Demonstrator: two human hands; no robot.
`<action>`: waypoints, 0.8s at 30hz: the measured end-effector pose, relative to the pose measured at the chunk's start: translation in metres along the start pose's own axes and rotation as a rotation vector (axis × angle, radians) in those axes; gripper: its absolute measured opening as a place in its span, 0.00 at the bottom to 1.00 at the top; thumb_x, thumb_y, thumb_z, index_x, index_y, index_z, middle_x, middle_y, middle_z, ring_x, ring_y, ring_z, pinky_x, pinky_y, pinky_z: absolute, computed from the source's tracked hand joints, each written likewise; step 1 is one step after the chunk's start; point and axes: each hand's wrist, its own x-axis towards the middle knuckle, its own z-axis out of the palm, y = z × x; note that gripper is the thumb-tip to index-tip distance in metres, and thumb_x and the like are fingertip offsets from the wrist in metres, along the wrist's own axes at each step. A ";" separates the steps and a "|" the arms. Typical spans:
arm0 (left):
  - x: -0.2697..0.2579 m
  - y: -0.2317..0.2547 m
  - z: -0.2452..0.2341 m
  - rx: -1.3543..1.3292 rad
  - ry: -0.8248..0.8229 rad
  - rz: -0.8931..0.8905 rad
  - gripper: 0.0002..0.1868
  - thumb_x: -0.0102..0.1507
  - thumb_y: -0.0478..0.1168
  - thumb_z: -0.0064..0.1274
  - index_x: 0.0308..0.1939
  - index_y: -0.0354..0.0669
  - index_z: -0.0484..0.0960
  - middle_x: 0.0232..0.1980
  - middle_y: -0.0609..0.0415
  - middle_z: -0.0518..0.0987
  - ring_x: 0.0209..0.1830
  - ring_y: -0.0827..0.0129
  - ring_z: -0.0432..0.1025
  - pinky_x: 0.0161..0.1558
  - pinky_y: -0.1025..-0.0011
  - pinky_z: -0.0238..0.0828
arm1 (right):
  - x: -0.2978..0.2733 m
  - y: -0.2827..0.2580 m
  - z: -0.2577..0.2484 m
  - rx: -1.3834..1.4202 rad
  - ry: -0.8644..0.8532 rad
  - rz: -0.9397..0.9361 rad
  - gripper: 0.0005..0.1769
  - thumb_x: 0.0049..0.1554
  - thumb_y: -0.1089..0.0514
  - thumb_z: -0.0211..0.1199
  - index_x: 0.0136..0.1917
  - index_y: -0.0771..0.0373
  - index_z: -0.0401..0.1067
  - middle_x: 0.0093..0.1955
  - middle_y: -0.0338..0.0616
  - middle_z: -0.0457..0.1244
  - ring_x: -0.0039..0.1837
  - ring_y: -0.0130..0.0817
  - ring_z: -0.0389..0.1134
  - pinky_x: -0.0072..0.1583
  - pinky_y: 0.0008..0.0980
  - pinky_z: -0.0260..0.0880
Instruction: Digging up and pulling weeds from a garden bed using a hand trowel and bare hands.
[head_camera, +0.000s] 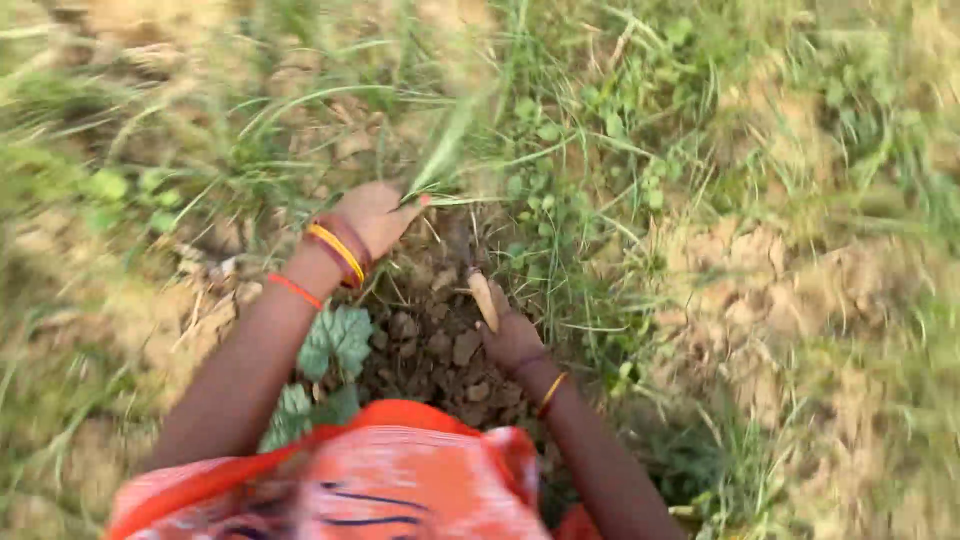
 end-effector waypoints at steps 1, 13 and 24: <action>-0.009 0.019 -0.026 0.021 0.035 -0.003 0.35 0.70 0.65 0.42 0.37 0.32 0.80 0.35 0.31 0.79 0.38 0.38 0.73 0.44 0.47 0.70 | 0.010 0.007 0.000 0.003 0.016 -0.037 0.48 0.59 0.48 0.61 0.84 0.57 0.41 0.54 0.65 0.69 0.53 0.64 0.71 0.55 0.56 0.72; -0.043 0.165 -0.129 0.501 -0.170 0.136 0.23 0.63 0.57 0.50 0.47 0.40 0.82 0.40 0.37 0.82 0.41 0.41 0.77 0.46 0.48 0.74 | 0.054 -0.001 -0.077 -0.249 -0.072 -0.011 0.21 0.59 0.46 0.59 0.57 0.63 0.76 0.53 0.60 0.70 0.55 0.60 0.72 0.56 0.54 0.72; 0.009 0.093 0.105 -0.334 -0.288 -0.068 0.27 0.61 0.60 0.52 0.35 0.37 0.86 0.29 0.39 0.80 0.31 0.47 0.74 0.38 0.52 0.70 | -0.211 -0.027 -0.321 -0.348 0.005 -0.035 0.37 0.50 0.48 0.66 0.74 0.36 0.67 0.44 0.52 0.71 0.43 0.52 0.73 0.47 0.46 0.74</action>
